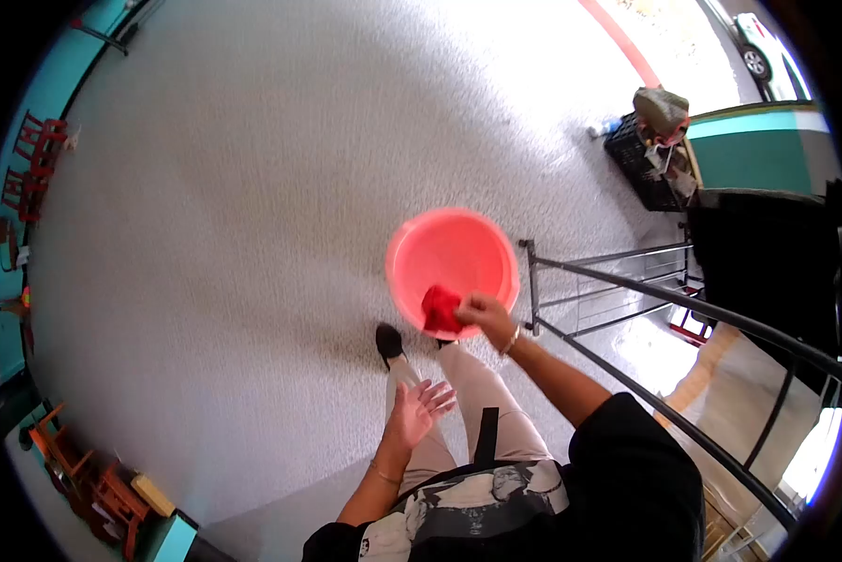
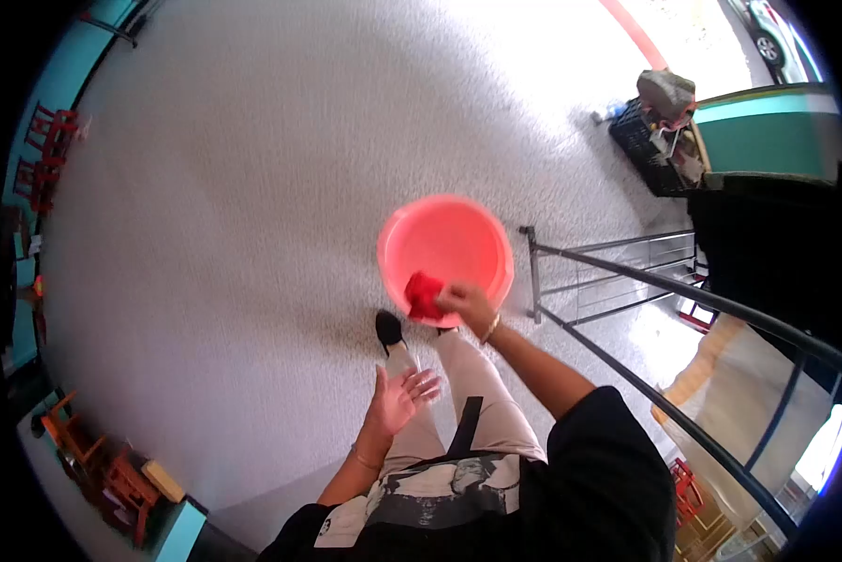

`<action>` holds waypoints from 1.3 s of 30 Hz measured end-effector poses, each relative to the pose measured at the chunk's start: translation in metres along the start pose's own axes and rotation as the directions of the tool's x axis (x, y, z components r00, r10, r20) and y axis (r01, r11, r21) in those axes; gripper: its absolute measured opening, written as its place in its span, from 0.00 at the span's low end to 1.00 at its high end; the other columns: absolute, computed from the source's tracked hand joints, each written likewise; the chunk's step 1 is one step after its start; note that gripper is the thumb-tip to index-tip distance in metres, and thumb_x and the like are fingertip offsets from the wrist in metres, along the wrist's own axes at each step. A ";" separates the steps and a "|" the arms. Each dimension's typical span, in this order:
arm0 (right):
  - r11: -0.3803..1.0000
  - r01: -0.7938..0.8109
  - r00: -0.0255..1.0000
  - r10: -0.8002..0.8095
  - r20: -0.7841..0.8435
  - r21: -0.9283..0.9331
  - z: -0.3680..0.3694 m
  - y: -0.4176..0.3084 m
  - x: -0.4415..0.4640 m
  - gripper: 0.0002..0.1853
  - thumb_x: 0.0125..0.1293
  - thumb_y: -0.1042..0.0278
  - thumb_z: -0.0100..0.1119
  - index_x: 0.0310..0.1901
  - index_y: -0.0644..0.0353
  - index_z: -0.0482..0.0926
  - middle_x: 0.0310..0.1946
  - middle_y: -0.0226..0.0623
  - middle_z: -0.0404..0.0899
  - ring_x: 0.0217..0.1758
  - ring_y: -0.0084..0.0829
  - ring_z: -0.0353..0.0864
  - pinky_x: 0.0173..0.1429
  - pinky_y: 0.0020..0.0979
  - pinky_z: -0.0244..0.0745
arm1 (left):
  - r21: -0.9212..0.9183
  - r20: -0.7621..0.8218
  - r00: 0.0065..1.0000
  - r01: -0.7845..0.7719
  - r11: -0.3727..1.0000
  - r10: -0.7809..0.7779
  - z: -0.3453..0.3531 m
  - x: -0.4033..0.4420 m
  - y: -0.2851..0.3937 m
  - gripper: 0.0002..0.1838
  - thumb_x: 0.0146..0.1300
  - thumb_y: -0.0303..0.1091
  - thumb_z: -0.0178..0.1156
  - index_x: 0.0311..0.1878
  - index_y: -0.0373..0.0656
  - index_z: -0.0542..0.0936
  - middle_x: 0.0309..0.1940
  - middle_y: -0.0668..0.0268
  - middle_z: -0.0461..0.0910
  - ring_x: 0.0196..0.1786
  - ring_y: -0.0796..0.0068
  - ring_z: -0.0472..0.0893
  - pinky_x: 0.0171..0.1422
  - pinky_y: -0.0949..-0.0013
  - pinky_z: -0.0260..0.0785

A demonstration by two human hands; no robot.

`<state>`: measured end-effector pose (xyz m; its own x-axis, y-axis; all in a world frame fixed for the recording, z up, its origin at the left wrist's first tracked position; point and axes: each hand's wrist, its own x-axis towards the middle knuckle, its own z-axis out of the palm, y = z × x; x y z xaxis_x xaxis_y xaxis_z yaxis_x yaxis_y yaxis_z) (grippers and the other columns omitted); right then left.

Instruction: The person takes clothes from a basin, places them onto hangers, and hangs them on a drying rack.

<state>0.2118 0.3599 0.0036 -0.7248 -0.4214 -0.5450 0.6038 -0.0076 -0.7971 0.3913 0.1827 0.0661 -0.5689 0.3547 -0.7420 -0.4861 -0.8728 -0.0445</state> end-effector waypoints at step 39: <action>0.923 0.236 0.959 -0.273 0.084 0.305 0.331 -0.372 0.100 0.09 0.65 0.71 0.55 0.46 0.61 0.78 0.26 0.28 0.76 0.27 0.19 0.75 0.35 0.21 0.74 | 0.829 0.531 0.827 -0.552 0.085 0.186 0.295 -0.136 0.384 0.38 0.48 0.38 0.71 0.60 0.42 0.62 0.50 0.64 0.72 0.52 0.69 0.74 0.55 0.64 0.69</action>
<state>0.0243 0.0203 0.3321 -0.8316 -0.4775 -0.2835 0.4875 -0.3833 -0.7844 0.0864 -0.1012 0.3477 -0.9131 0.3086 -0.2663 -0.2774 0.0083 0.9607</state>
